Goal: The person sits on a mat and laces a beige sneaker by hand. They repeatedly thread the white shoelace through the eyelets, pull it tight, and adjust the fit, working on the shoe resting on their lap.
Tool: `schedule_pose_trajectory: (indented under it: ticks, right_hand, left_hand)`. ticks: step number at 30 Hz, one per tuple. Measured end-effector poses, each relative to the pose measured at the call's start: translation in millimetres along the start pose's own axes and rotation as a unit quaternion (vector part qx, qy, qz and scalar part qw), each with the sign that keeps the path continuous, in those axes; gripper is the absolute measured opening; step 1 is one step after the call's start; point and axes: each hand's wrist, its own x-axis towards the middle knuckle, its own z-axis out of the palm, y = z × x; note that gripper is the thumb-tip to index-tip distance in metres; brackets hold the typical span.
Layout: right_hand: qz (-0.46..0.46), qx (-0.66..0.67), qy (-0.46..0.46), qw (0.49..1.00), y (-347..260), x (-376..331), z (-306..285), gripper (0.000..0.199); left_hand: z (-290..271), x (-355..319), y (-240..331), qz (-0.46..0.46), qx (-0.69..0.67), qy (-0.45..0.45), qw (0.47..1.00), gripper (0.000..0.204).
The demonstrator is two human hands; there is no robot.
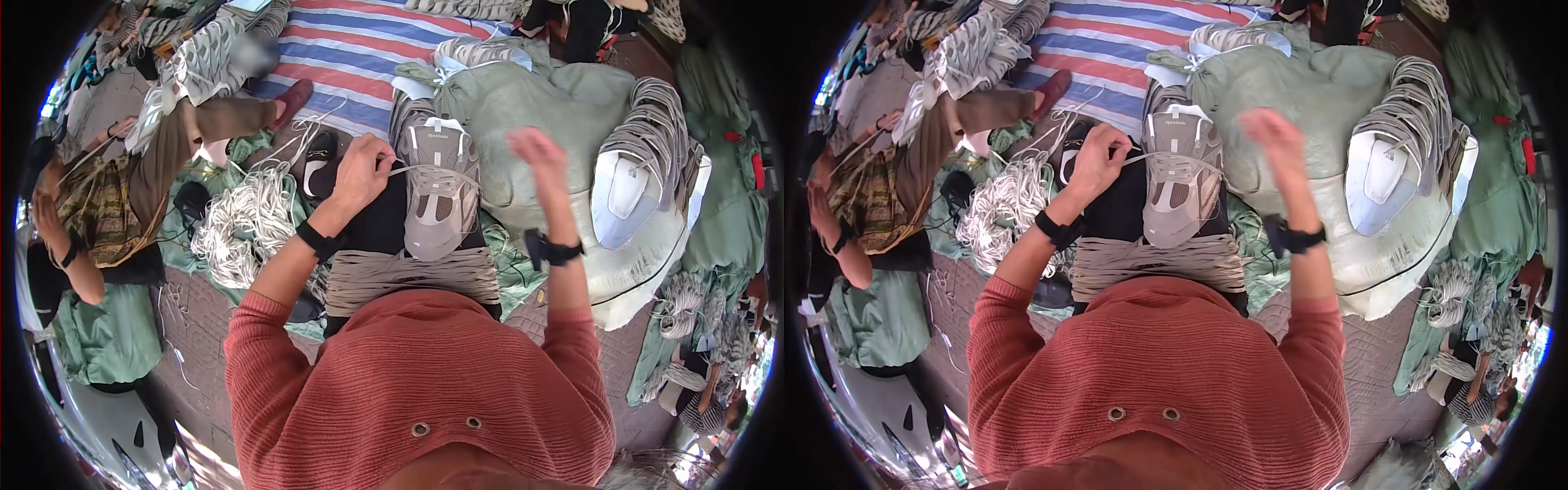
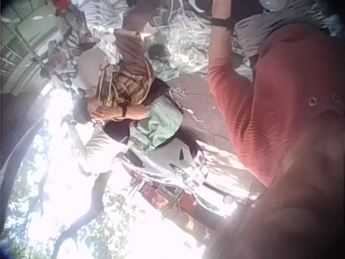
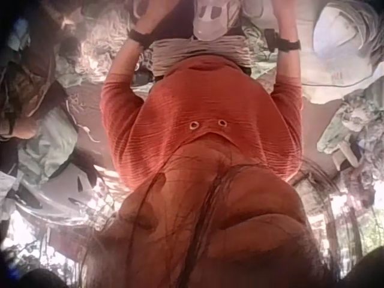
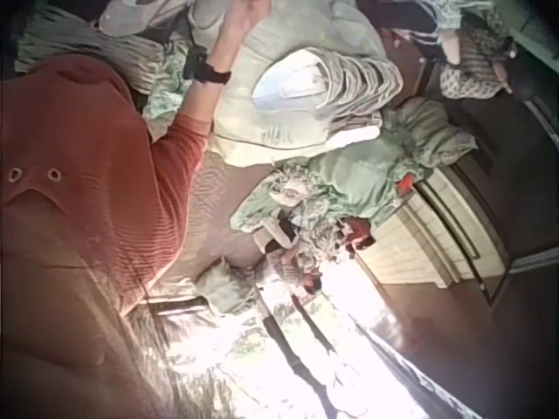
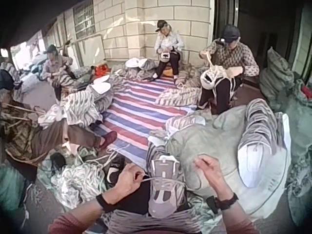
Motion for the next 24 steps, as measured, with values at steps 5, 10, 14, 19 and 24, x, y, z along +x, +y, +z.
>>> schedule_pose_trajectory:
  ticks: [5, 10, 14, 19, 24]
  right_hand:
    - [-0.248, -0.295, -0.204, 0.900, 33, 29, 78, 0.011]
    - [-0.271, -0.305, -0.257, 0.876, 46, 32, 97, 0.009]
    - [-0.204, -0.258, -0.261, 0.908, 50, 27, 99, 0.009]
    - [-0.214, -0.248, -0.251, 0.911, 49, 25, 100, 0.008]
    - [-0.238, -0.243, -0.240, 0.909, 59, 28, 102, 0.016]
  left_hand:
    - [17, 1, 3, 0.021, 0.054, -0.012, 0.998, 0.008]
    - [17, -1, 2, 0.045, 0.121, -0.021, 0.991, 0.009]
    - [15, 0, 8, 0.072, 0.158, -0.041, 0.984, 0.010]
    - [18, 3, 6, 0.055, 0.173, -0.082, 0.980, 0.007]
    - [31, 29, 3, -0.137, 0.234, -0.246, 0.931, 0.015]
